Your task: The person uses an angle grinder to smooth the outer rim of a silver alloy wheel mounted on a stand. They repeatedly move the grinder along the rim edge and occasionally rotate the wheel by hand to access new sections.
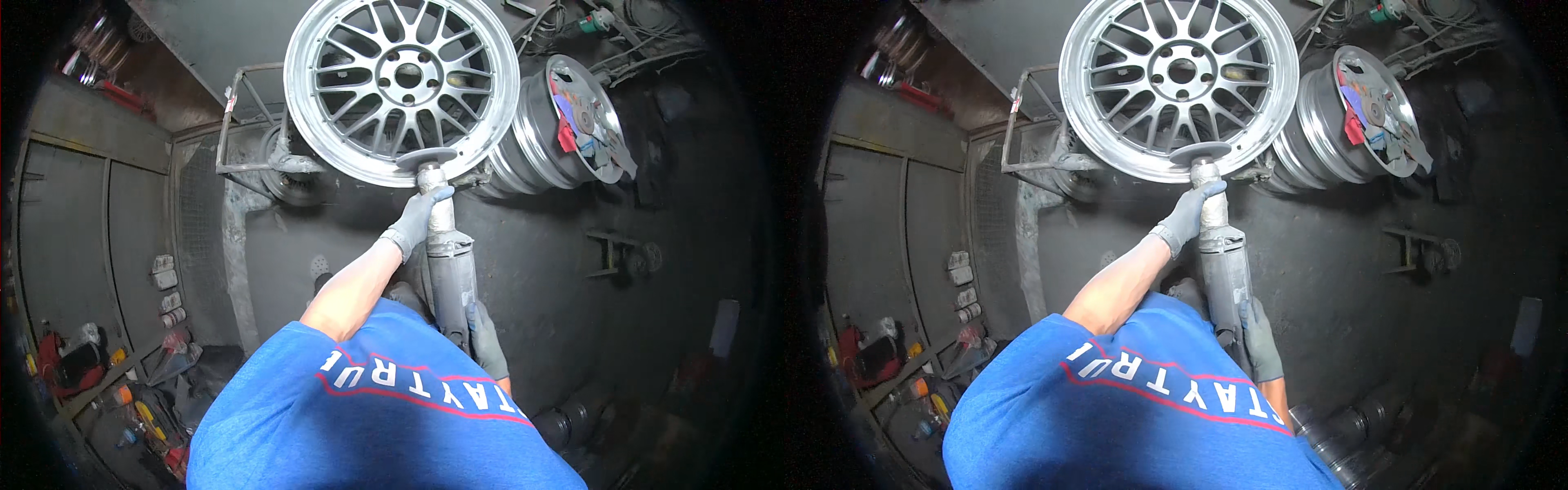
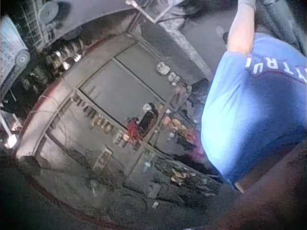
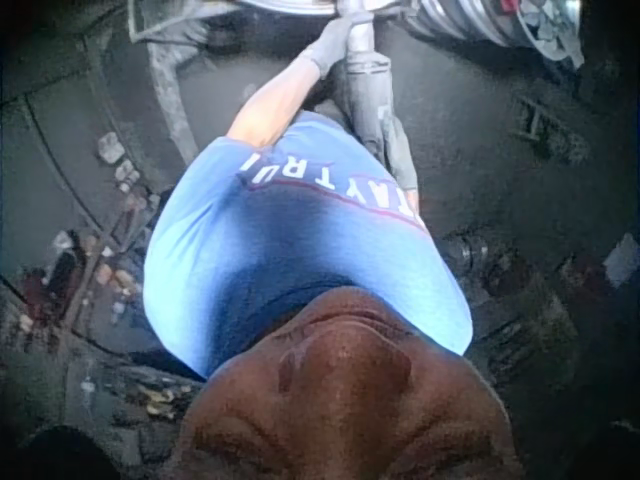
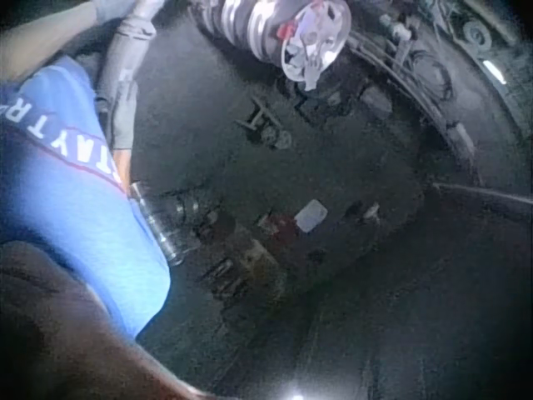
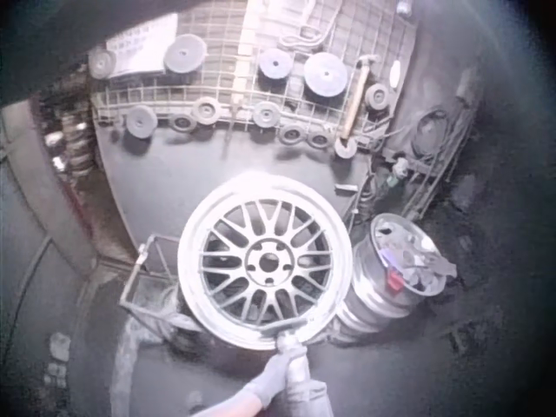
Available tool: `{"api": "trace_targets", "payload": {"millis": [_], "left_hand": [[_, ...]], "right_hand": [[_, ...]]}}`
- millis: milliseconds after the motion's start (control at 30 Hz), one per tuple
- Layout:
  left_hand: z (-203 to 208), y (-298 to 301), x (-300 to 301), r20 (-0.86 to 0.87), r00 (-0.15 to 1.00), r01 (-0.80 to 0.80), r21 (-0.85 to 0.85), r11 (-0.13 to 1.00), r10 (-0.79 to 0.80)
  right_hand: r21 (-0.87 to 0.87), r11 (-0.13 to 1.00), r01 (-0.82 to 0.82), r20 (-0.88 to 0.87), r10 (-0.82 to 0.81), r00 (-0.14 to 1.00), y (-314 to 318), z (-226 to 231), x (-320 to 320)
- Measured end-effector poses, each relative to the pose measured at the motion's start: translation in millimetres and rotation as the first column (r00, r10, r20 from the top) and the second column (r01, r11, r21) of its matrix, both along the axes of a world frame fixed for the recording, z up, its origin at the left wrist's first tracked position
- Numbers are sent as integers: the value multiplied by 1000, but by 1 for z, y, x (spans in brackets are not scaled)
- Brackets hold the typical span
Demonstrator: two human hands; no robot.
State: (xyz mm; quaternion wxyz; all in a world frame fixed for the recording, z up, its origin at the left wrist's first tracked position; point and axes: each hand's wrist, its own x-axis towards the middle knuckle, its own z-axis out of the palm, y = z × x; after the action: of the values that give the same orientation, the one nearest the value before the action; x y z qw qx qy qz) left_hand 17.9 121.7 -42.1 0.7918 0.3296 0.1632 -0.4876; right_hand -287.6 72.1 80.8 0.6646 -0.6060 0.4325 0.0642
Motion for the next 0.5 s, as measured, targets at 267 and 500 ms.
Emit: {"api": "trace_targets", "payload": {"millis": [267, 500], "left_hand": [[13, 73, 22, 151, 985, 55, 182, 982, -83], [18, 102, 41, 216, 971, 34, 294, 955, -102]], "right_hand": [[98, 995, 31, 63, -37, 997, 102, 11, 26], [408, 891, 197, 69, -245, 967, 119, -21, 36]]}}
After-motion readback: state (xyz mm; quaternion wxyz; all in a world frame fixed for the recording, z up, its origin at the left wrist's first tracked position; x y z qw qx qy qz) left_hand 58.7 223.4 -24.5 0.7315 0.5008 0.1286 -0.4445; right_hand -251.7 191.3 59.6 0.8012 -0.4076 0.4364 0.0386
